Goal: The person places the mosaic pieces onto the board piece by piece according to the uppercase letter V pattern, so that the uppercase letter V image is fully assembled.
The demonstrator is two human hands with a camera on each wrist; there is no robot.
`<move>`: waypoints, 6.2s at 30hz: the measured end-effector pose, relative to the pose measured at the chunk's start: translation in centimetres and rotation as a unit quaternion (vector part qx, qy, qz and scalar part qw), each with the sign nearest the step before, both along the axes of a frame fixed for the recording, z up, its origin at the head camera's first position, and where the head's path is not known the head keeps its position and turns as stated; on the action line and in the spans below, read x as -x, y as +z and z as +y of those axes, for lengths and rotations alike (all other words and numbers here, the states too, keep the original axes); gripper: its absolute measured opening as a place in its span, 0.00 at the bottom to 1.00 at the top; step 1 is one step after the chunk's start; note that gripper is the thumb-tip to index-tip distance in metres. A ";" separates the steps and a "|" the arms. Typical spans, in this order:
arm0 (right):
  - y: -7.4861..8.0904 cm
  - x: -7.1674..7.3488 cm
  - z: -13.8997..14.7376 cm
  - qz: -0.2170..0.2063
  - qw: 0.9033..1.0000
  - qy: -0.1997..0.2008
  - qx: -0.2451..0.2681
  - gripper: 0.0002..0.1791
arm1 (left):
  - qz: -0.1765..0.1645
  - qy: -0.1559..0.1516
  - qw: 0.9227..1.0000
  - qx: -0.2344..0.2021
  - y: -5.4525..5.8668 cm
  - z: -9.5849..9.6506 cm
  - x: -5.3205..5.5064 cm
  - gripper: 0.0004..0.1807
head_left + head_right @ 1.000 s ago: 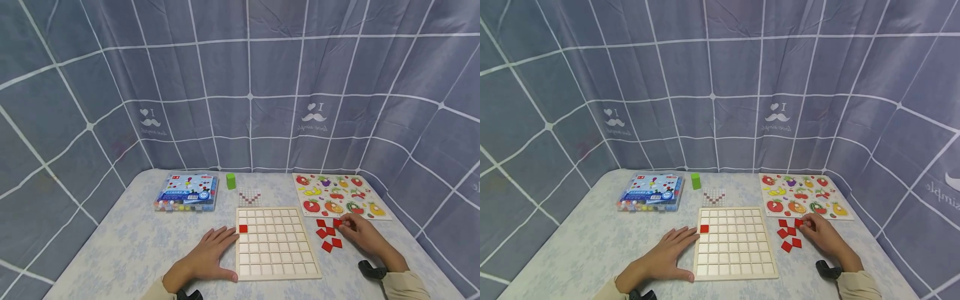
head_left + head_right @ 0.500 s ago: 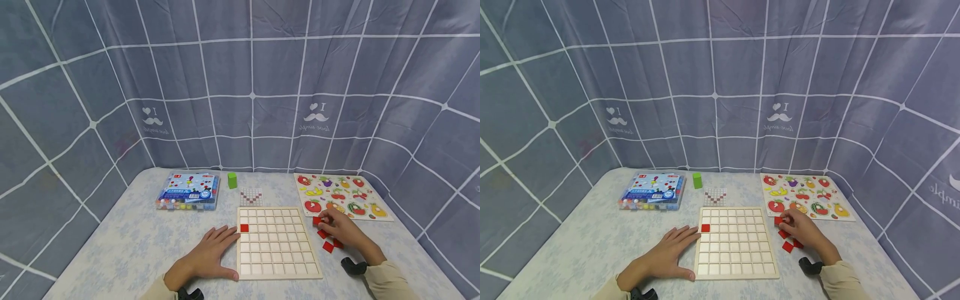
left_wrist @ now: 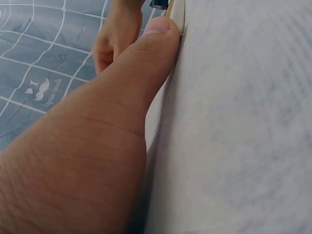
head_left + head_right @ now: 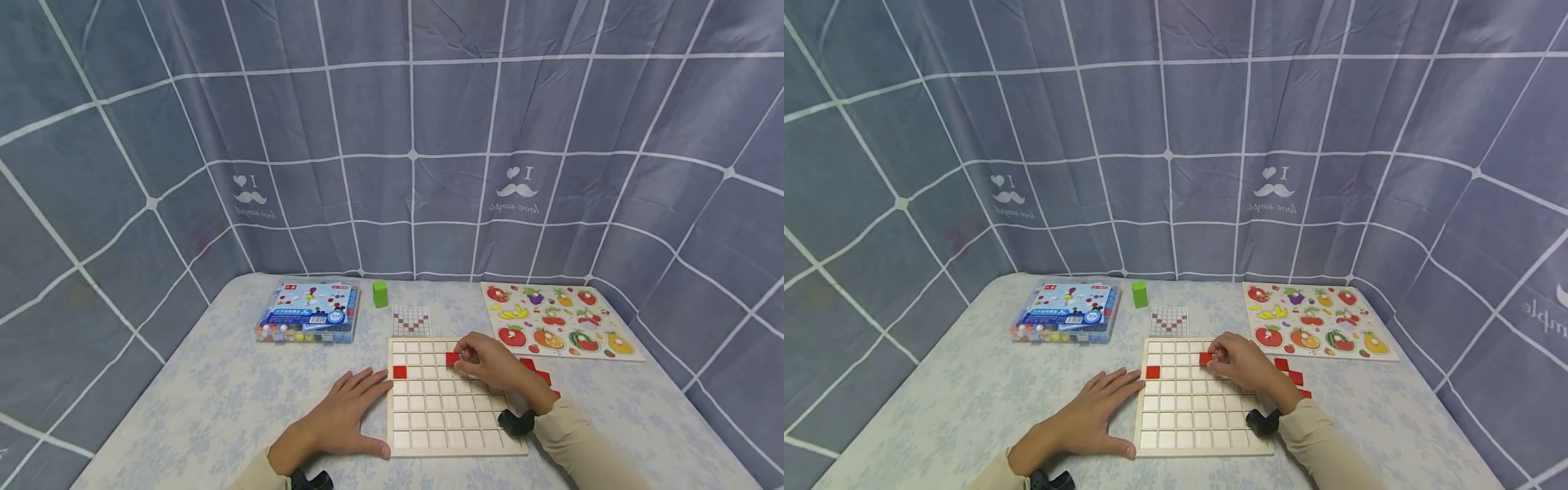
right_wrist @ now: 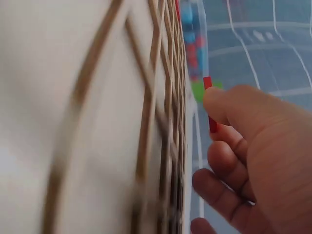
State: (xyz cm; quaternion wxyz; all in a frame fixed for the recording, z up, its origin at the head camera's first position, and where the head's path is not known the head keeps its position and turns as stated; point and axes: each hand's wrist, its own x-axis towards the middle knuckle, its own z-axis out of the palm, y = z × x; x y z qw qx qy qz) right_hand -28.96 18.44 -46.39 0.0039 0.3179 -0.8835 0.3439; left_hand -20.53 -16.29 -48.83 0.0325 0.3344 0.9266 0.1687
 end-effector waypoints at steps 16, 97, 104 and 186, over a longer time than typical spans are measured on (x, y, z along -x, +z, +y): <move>0.6 -1.9 -6.6 0.013 0.995 0.068 -0.072 0.07 | -0.004 0.006 1.000 0.006 0.2 0.3 0.0 0.60; -0.7 -6.1 13.4 -0.043 0.982 -0.159 -0.088 0.16 | 0.000 0.001 1.000 -0.003 -0.1 0.1 -0.2 0.59; -0.5 -6.4 13.5 -0.040 0.981 -0.161 -0.099 0.13 | 0.002 0.000 1.000 0.001 -0.1 0.0 -0.1 0.59; 0.7 -1.9 2.3 0.049 0.998 0.006 0.035 0.08 | -0.023 0.005 1.000 0.005 0.6 0.2 -0.1 0.60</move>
